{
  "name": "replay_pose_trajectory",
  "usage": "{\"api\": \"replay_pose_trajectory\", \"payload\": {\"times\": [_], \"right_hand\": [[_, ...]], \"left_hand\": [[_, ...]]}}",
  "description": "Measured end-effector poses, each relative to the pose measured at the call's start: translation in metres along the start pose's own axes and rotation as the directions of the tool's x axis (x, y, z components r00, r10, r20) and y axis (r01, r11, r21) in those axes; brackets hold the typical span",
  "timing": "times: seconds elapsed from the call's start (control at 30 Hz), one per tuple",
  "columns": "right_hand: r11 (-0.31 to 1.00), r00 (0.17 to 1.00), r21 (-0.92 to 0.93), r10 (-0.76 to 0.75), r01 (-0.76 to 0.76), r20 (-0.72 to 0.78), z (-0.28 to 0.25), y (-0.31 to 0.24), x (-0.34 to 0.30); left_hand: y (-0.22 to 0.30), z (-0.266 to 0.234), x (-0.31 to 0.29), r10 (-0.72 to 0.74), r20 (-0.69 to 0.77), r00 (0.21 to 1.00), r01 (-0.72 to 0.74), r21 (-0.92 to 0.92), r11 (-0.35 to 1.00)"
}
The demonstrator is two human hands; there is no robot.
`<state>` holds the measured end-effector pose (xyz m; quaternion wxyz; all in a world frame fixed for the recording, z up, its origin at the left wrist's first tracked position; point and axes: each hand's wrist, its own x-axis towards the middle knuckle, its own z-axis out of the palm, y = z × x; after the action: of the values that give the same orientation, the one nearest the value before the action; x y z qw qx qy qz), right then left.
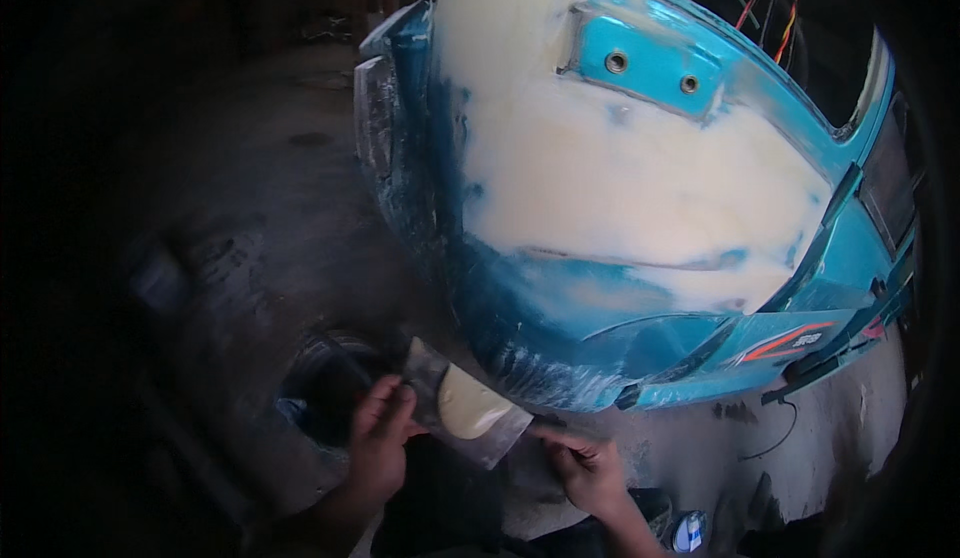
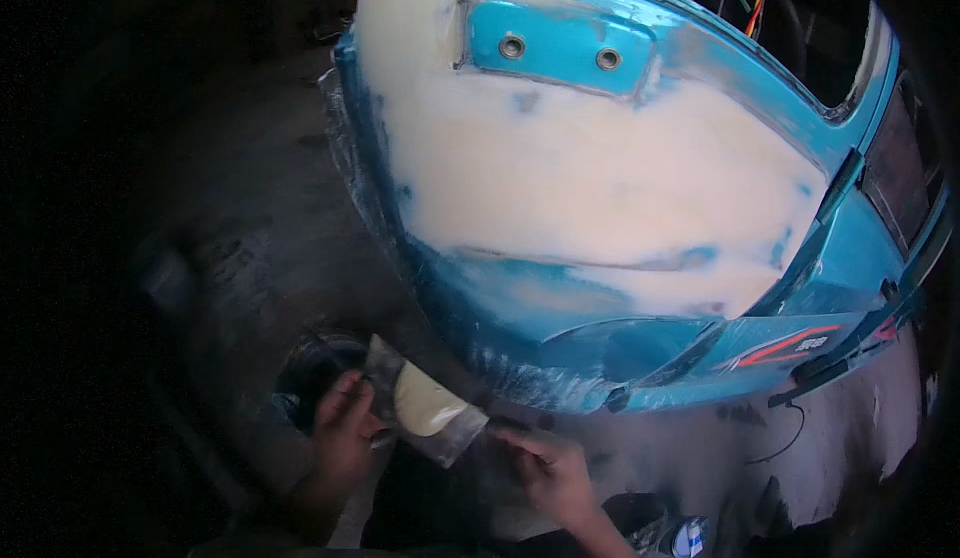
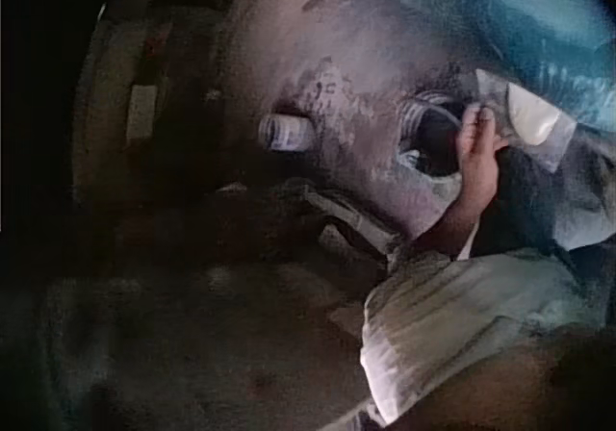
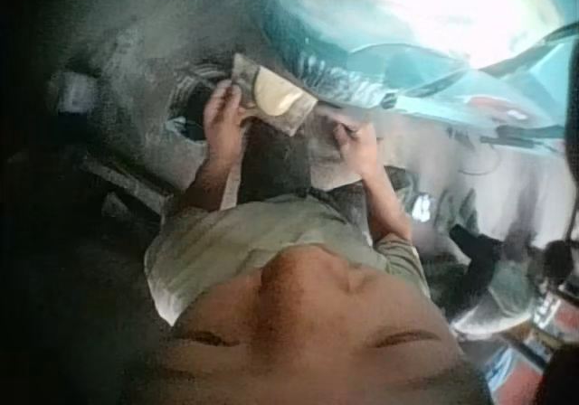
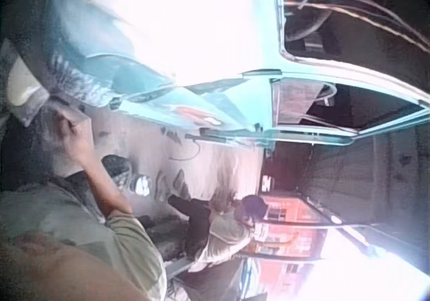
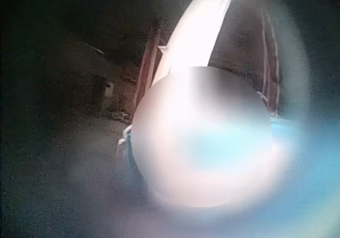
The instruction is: The person applies a beige body filler to the side of a teal three-wheeled vehicle using a metal spreader. They repeatedly scoop filler from a plastic sheet and smooth it over a large area of the vehicle's side panel.
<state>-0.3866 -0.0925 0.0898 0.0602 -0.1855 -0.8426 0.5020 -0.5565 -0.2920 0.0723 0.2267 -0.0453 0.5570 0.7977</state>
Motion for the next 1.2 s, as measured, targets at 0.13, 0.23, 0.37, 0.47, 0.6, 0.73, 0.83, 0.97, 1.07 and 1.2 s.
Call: {"api": "replay_pose_trajectory", "payload": {"times": [0.13,0.23,0.37,0.47,0.6,0.73,0.83,0.97,1.07,1.2], "right_hand": [[0.875,0.998,0.484,-0.003,-0.024,0.056,0.012,0.04,-0.015],[0.729,0.985,0.664,0.099,-0.166,0.138,0.007,0.033,-0.028],[0.817,0.983,0.546,0.142,-0.185,0.12,0.005,0.052,-0.034],[0.703,0.982,0.687,0.164,-0.185,0.096,0.019,0.055,-0.041],[0.755,0.98,0.626,0.137,-0.196,0.141,0.023,0.066,-0.043],[0.724,0.985,0.668,0.13,-0.173,0.114,0.038,0.083,-0.045],[0.685,0.969,0.687,0.196,-0.243,0.148,0.038,0.086,-0.043],[0.657,0.972,0.739,0.235,-0.152,-0.01,0.044,0.091,-0.047],[0.72,0.987,0.679,0.15,-0.144,0.05,0.032,0.088,-0.051],[0.749,0.978,0.652,0.2,-0.117,-0.054,0.029,0.078,-0.062]], "left_hand": [[-0.042,0.007,-0.019,0.096,0.048,0.994,-0.101,0.113,0.988],[-0.059,0.006,-0.034,0.145,0.087,0.986,-0.145,-0.007,0.989],[-0.069,0.006,-0.052,0.139,0.085,0.987,-0.138,-0.018,0.99],[-0.07,0.005,-0.061,0.12,0.102,0.988,-0.13,0.094,0.987],[-0.08,0.0,-0.057,0.096,0.084,0.992,-0.102,0.073,0.992],[-0.09,-0.009,-0.054,0.146,0.134,0.98,-0.16,0.1,0.982],[-0.092,-0.012,-0.049,0.084,0.163,0.983,-0.108,0.145,0.984],[-0.089,-0.019,-0.036,-0.005,0.248,0.969,-0.042,0.183,0.982],[-0.072,-0.057,-0.001,0.216,0.461,0.861,-0.381,0.301,0.874],[-0.001,-0.092,0.091,0.516,0.532,0.672,-0.622,0.783,0.002]]}}
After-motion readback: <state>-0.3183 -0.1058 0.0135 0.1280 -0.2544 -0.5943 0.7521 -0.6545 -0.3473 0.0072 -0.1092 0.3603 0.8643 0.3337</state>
